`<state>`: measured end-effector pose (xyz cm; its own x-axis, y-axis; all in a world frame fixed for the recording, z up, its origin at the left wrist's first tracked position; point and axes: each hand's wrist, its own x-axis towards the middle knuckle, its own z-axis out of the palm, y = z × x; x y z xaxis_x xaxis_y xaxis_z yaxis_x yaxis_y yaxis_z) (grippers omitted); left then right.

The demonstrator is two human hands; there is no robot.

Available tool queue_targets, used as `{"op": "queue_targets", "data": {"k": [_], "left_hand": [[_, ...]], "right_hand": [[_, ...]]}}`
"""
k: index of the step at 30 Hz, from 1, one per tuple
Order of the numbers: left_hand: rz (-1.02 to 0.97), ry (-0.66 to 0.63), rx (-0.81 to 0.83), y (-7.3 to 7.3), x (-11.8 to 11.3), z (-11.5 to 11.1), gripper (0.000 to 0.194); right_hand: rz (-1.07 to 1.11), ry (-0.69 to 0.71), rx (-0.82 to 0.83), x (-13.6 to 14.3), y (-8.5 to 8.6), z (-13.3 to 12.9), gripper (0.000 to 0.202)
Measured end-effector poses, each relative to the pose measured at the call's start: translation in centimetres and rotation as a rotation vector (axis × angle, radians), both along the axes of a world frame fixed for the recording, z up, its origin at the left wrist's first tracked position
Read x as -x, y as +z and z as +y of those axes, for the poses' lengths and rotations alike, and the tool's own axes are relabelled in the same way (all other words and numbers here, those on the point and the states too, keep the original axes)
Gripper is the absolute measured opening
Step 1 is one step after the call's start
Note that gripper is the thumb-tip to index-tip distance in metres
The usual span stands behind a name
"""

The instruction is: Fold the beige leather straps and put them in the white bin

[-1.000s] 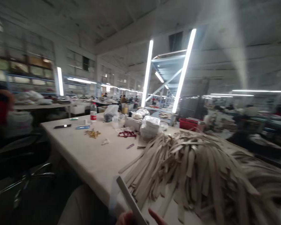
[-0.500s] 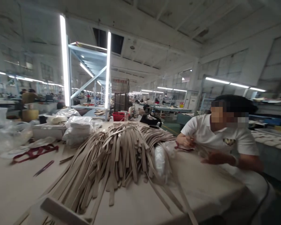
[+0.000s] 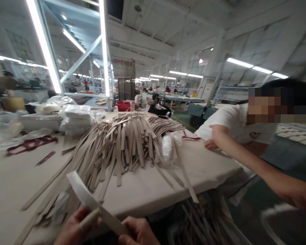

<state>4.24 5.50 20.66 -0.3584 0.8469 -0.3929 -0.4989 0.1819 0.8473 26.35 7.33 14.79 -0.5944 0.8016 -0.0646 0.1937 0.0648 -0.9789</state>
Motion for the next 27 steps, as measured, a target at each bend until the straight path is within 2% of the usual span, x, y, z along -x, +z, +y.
{"op": "queue_targets", "data": {"k": [1,4,7,9,11,16,19,21,23,27], "left_hand": [[0.004,0.075,-0.008,1.0,1.9,0.1,0.045],[0.101,0.292,-0.238,5.2,7.8,-0.6,0.038],[0.256,0.35,-0.538,9.0,11.6,-1.9,0.038],[0.278,0.329,-0.642,9.6,12.3,-2.4,0.043],[0.233,0.298,-0.613,8.3,12.1,-2.6,0.045],[0.026,0.187,-0.351,0.5,9.7,-2.3,0.047],[-0.098,0.118,-0.256,-2.9,7.6,-2.4,0.053],[-0.166,0.086,-0.223,-4.0,6.2,-2.5,0.055],[-0.203,0.049,-0.191,-4.6,4.7,-2.7,0.057],[-0.208,-0.045,-0.142,-4.8,2.0,-3.0,0.055]], "right_hand": [[0.024,0.058,0.033,0.2,0.0,-0.1,0.029],[0.095,0.187,0.06,1.1,0.4,-0.5,0.029],[0.135,0.315,0.065,2.5,1.4,-0.6,0.035],[0.148,0.376,0.097,3.4,1.9,-0.6,0.038],[0.146,0.4,0.132,4.0,1.9,-0.5,0.042],[0.093,0.364,0.177,3.8,0.5,-0.3,0.052],[0.028,0.303,0.202,2.7,-0.7,-0.5,0.057],[-0.018,0.267,0.198,2.2,-1.3,-0.6,0.059],[-0.043,0.233,0.163,2.3,-1.4,-0.5,0.058],[-0.042,0.199,0.037,4.4,-0.3,0.3,0.055]]}}
